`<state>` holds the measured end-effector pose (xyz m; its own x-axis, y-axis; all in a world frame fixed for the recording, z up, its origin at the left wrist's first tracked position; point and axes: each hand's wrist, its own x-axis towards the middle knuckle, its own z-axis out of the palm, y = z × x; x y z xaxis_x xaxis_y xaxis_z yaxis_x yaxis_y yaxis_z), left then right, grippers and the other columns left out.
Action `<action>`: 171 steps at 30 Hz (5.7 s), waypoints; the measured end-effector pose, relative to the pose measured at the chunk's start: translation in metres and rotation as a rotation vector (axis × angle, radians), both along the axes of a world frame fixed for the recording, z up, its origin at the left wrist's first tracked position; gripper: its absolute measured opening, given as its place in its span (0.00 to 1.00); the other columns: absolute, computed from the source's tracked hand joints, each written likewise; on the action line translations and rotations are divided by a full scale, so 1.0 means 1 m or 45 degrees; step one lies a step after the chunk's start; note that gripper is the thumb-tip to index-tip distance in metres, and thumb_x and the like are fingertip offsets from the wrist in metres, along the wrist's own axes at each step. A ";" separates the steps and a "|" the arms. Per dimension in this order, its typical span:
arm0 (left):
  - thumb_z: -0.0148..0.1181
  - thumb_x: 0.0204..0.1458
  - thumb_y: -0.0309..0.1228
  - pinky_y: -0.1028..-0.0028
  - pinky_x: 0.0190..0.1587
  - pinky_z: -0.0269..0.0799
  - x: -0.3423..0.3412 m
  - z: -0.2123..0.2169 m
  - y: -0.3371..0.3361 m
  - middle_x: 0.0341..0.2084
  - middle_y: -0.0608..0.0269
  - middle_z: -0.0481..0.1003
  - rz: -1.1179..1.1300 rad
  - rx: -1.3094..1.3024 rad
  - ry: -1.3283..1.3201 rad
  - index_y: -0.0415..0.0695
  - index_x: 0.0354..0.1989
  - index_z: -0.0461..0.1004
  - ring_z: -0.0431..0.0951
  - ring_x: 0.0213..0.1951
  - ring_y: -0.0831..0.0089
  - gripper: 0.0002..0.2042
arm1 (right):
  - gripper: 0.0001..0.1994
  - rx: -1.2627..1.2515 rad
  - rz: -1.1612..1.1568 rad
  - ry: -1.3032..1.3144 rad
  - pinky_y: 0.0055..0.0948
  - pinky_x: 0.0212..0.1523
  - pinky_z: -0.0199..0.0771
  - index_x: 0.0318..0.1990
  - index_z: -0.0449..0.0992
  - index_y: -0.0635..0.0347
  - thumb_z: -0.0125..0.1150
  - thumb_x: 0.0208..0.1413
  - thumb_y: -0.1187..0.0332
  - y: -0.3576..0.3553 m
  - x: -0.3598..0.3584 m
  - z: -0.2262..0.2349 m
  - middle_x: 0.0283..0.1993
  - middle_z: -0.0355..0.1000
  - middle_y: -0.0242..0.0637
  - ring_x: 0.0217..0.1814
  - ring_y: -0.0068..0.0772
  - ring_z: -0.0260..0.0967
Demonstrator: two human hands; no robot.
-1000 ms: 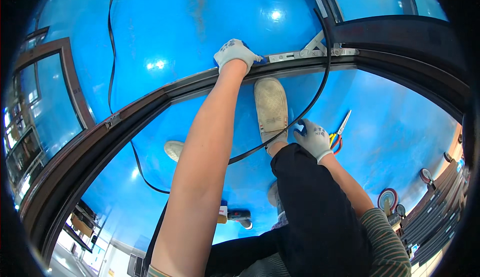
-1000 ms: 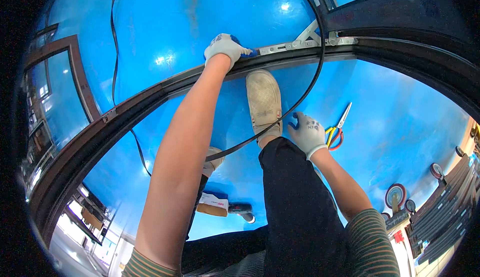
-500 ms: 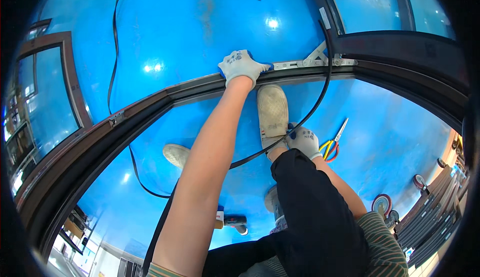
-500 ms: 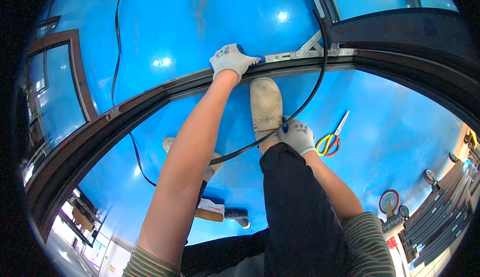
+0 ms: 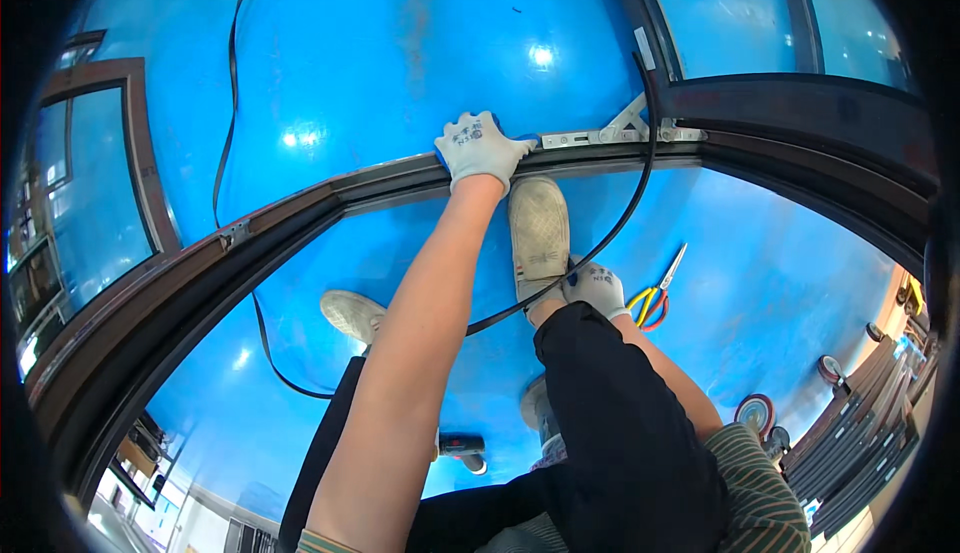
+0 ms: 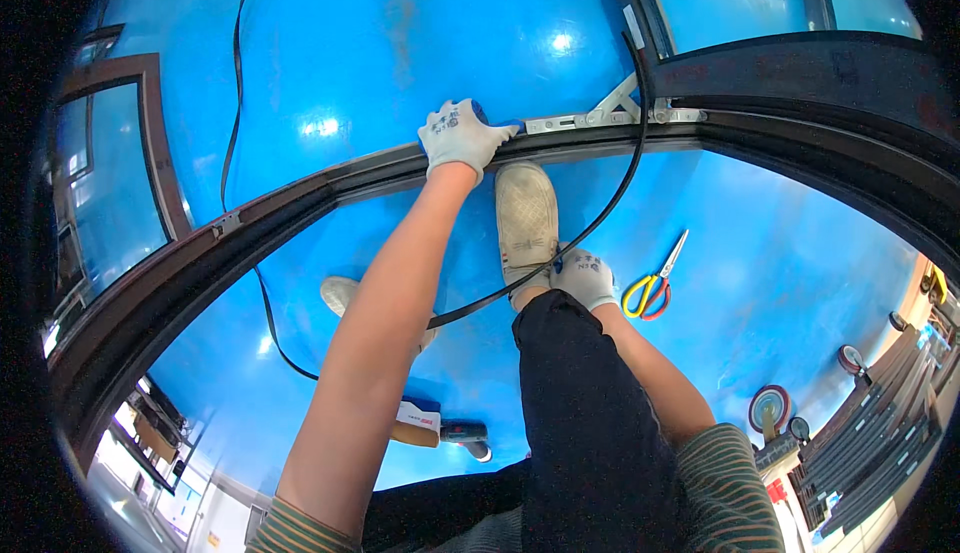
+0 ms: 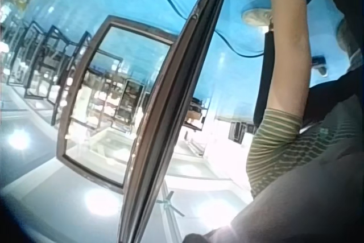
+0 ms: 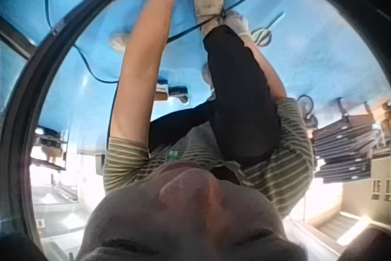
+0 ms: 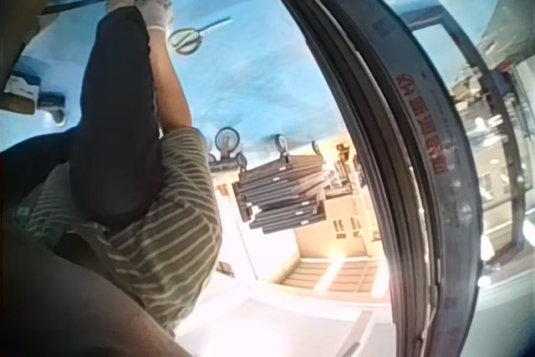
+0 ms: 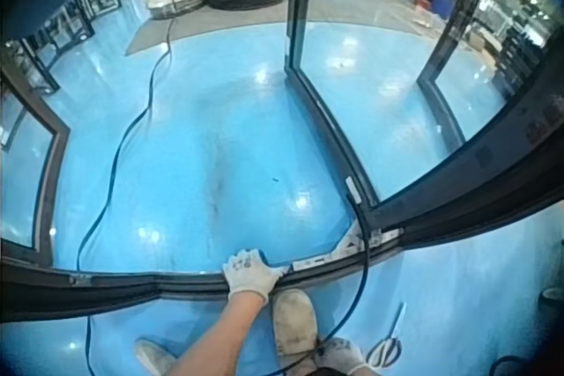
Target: Installing a rubber gasket seal around the inner edge of a metal door or booth frame.
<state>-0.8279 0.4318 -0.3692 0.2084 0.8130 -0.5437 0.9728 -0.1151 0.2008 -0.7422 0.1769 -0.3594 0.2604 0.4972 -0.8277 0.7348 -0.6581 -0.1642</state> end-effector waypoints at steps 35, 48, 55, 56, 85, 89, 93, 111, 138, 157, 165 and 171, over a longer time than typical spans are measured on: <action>0.74 0.40 0.50 0.60 0.51 0.65 -0.021 -0.017 0.013 0.35 0.66 0.78 0.015 -0.065 -0.152 0.53 0.30 0.80 0.74 0.44 0.61 0.16 | 0.18 0.097 -0.043 0.061 0.45 0.40 0.76 0.41 0.80 0.61 0.55 0.57 0.54 -0.017 0.004 -0.023 0.39 0.80 0.48 0.41 0.57 0.77; 0.74 0.41 0.50 0.63 0.50 0.69 -0.045 -0.027 0.023 0.35 0.62 0.79 0.026 -0.274 -0.512 0.51 0.29 0.80 0.76 0.45 0.60 0.17 | 0.15 0.178 -0.054 0.081 0.48 0.37 0.75 0.38 0.79 0.58 0.54 0.57 0.55 -0.015 0.006 -0.022 0.38 0.79 0.49 0.38 0.58 0.76; 0.74 0.41 0.47 0.64 0.49 0.71 -0.020 -0.013 0.023 0.33 0.63 0.80 0.003 -0.208 -0.113 0.51 0.30 0.81 0.77 0.44 0.60 0.16 | 0.15 0.172 -0.007 0.065 0.47 0.36 0.75 0.39 0.79 0.57 0.54 0.57 0.56 -0.004 0.006 -0.012 0.37 0.79 0.49 0.36 0.58 0.76; 0.74 0.41 0.47 0.64 0.49 0.71 -0.019 -0.010 0.024 0.33 0.64 0.80 0.015 -0.230 -0.066 0.51 0.30 0.81 0.77 0.43 0.60 0.15 | 0.15 0.159 -0.002 0.056 0.47 0.36 0.75 0.39 0.79 0.57 0.54 0.57 0.57 -0.004 0.006 -0.011 0.37 0.79 0.49 0.36 0.58 0.76; 0.73 0.45 0.47 0.67 0.43 0.73 -0.042 -0.009 0.036 0.29 0.67 0.82 -0.035 -0.244 -0.126 0.50 0.32 0.83 0.80 0.33 0.65 0.15 | 0.17 0.114 0.084 0.080 0.45 0.41 0.76 0.46 0.78 0.56 0.49 0.60 0.57 -0.001 0.010 -0.013 0.41 0.79 0.48 0.41 0.56 0.76; 0.74 0.45 0.46 0.68 0.42 0.73 -0.033 0.004 0.044 0.28 0.67 0.81 0.022 -0.323 0.005 0.51 0.32 0.83 0.79 0.32 0.67 0.14 | 0.17 0.109 0.112 0.074 0.44 0.41 0.76 0.47 0.79 0.57 0.52 0.57 0.58 0.000 0.010 -0.014 0.42 0.80 0.48 0.41 0.54 0.77; 0.74 0.44 0.45 0.69 0.41 0.74 -0.031 0.005 0.043 0.28 0.67 0.81 0.035 -0.331 0.033 0.51 0.32 0.83 0.79 0.32 0.69 0.13 | 0.17 0.124 0.127 0.067 0.44 0.41 0.76 0.47 0.79 0.57 0.51 0.58 0.58 0.000 0.009 -0.010 0.43 0.80 0.48 0.42 0.54 0.77; 0.70 0.46 0.32 0.65 0.50 0.71 -0.097 -0.021 -0.002 0.42 0.63 0.80 -0.490 0.515 -0.645 0.47 0.44 0.82 0.78 0.42 0.62 0.15 | 0.15 0.187 -0.038 0.132 0.45 0.39 0.75 0.40 0.79 0.60 0.49 0.60 0.60 0.000 0.009 0.001 0.38 0.79 0.50 0.39 0.57 0.76; 0.68 0.49 0.34 0.68 0.45 0.74 -0.089 -0.010 0.008 0.41 0.65 0.79 -0.312 0.181 -0.505 0.48 0.42 0.82 0.79 0.40 0.61 0.12 | 0.16 0.207 -0.056 0.136 0.45 0.41 0.75 0.42 0.78 0.60 0.49 0.61 0.59 -0.003 0.011 0.000 0.40 0.79 0.50 0.40 0.58 0.76; 0.77 0.39 0.36 0.69 0.43 0.73 -0.069 -0.018 0.068 0.28 0.66 0.81 0.135 -0.612 -0.227 0.47 0.32 0.82 0.77 0.32 0.68 0.13 | 0.15 0.243 0.024 0.184 0.44 0.40 0.75 0.40 0.78 0.61 0.50 0.60 0.60 -0.005 0.011 -0.011 0.40 0.79 0.50 0.40 0.57 0.76; 0.72 0.42 0.33 0.68 0.46 0.73 -0.077 -0.002 0.017 0.32 0.65 0.80 0.122 -0.141 -0.475 0.47 0.33 0.82 0.77 0.36 0.63 0.10 | 0.14 0.337 -0.051 0.176 0.45 0.38 0.74 0.39 0.77 0.61 0.50 0.60 0.60 -0.008 0.012 -0.010 0.37 0.79 0.49 0.37 0.57 0.75; 0.69 0.45 0.34 0.65 0.49 0.72 -0.096 -0.030 -0.002 0.39 0.63 0.78 0.060 0.160 -0.712 0.48 0.35 0.83 0.76 0.40 0.59 0.09 | 0.14 0.330 -0.102 0.203 0.45 0.38 0.74 0.38 0.78 0.61 0.51 0.60 0.60 -0.011 0.014 -0.008 0.37 0.79 0.48 0.37 0.57 0.75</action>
<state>-0.9238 0.4294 -0.3996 0.3986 0.8796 -0.2596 0.7273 -0.1307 0.6738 -0.7281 0.1655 -0.3672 0.1842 0.6799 -0.7098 0.6340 -0.6340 -0.4428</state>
